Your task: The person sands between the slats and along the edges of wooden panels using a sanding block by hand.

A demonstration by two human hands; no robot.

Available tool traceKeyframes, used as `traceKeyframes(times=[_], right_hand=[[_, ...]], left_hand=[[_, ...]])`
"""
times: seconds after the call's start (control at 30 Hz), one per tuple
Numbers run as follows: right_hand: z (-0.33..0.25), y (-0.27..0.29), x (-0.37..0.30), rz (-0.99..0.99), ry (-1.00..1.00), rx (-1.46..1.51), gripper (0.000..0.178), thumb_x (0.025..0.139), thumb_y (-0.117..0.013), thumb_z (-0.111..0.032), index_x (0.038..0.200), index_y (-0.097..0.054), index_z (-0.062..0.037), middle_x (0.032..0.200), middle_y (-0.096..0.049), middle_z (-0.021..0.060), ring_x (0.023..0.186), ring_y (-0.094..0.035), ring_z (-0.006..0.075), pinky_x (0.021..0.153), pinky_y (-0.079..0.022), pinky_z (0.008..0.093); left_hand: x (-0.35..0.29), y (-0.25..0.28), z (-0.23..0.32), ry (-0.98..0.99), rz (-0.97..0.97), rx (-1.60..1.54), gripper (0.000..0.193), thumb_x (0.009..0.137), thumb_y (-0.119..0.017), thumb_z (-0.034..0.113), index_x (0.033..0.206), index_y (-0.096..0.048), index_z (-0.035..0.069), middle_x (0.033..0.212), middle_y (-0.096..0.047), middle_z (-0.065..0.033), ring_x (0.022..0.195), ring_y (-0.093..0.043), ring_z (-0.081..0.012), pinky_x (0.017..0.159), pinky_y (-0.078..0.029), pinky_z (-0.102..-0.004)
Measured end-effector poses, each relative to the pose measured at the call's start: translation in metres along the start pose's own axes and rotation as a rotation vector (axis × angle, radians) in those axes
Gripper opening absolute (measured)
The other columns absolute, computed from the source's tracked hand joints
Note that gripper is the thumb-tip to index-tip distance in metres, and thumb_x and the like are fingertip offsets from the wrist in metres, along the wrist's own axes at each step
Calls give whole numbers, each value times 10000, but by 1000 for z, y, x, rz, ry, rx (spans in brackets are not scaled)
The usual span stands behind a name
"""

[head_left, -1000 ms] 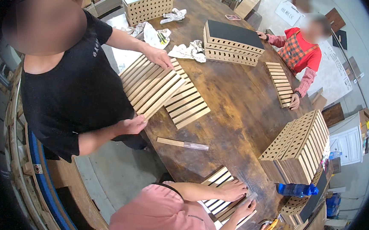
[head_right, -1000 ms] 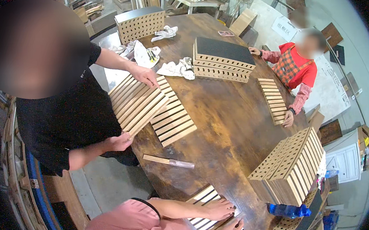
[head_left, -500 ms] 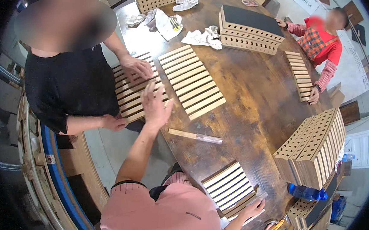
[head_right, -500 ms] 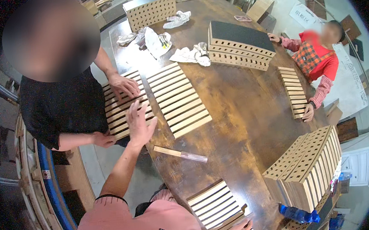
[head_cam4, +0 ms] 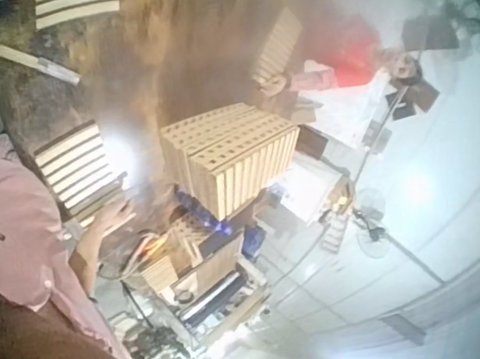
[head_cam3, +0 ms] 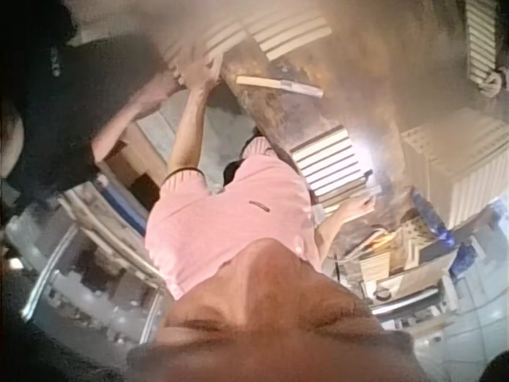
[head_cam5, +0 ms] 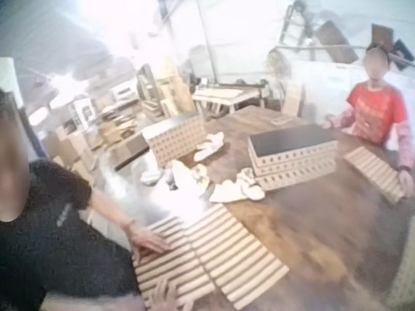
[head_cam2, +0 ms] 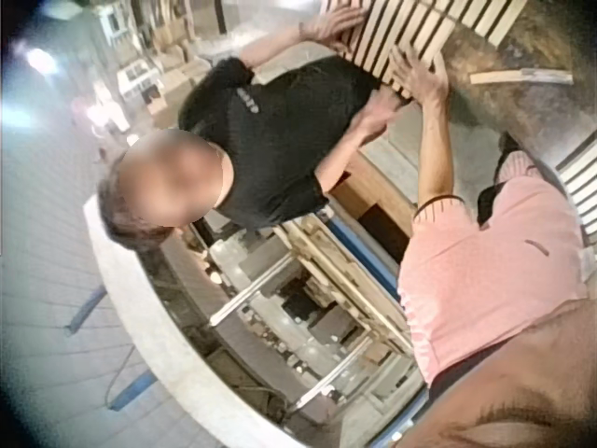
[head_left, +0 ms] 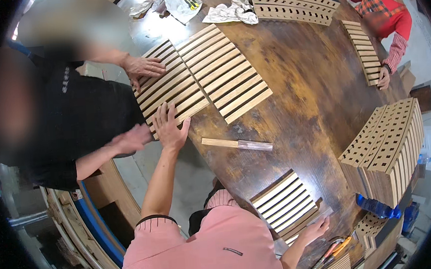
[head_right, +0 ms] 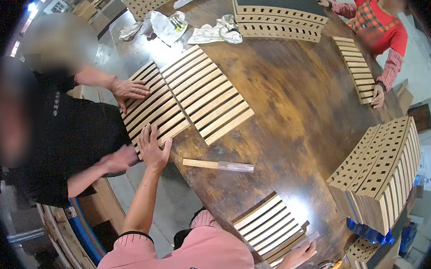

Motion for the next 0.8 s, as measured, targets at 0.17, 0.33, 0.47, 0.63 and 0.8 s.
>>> traceKeyframes(times=[0.17,0.33,0.47,0.63,0.8], right_hand=[[15,-1,3,54,-7,-6,540,1095,-510,-333,1430,-579,85,1376,-600,278,1247,-570,408,1088,-413,466],[13,-3,4,59,-20,8,534,1094,-523,-330,1425,-584,84,1384,-605,277,1247,-575,402,1083,-421,464],[23,-4,7,35,-55,1,526,1093,-528,-327,1423,-586,79,1398,-606,265,1259,-575,396,1091,-425,462],[23,-6,6,13,-78,42,530,1091,-527,-328,1432,-578,74,1410,-606,248,1268,-575,396,1094,-432,465],[10,-8,1,15,-123,56,563,1089,-513,-351,1453,-561,75,1432,-586,280,1279,-573,410,1080,-445,484]], left_hand=[[1,-5,-2,-42,40,-6,781,893,-775,427,1545,-496,99,1579,-464,-181,1484,-395,-373,1242,-257,-553],[-4,-9,-6,-25,50,-42,780,911,-760,442,1558,-485,105,1589,-454,-182,1482,-387,-400,1235,-261,-567],[-5,-8,-4,-19,67,-53,778,925,-748,467,1564,-482,113,1598,-447,-176,1477,-379,-423,1223,-273,-577],[-5,-12,-7,-26,59,-62,787,932,-741,472,1571,-463,106,1598,-442,-180,1475,-373,-434,1219,-272,-583],[-9,-20,-17,-10,88,-123,803,946,-722,467,1594,-417,104,1610,-413,-191,1483,-358,-442,1227,-253,-591]])
Point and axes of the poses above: each hand's wrist, its own x-axis towards the middle knuckle, its own y-axis out of the back of the hand, z = x × y, the point moved 8 cm from there along x, towards the middle knuckle
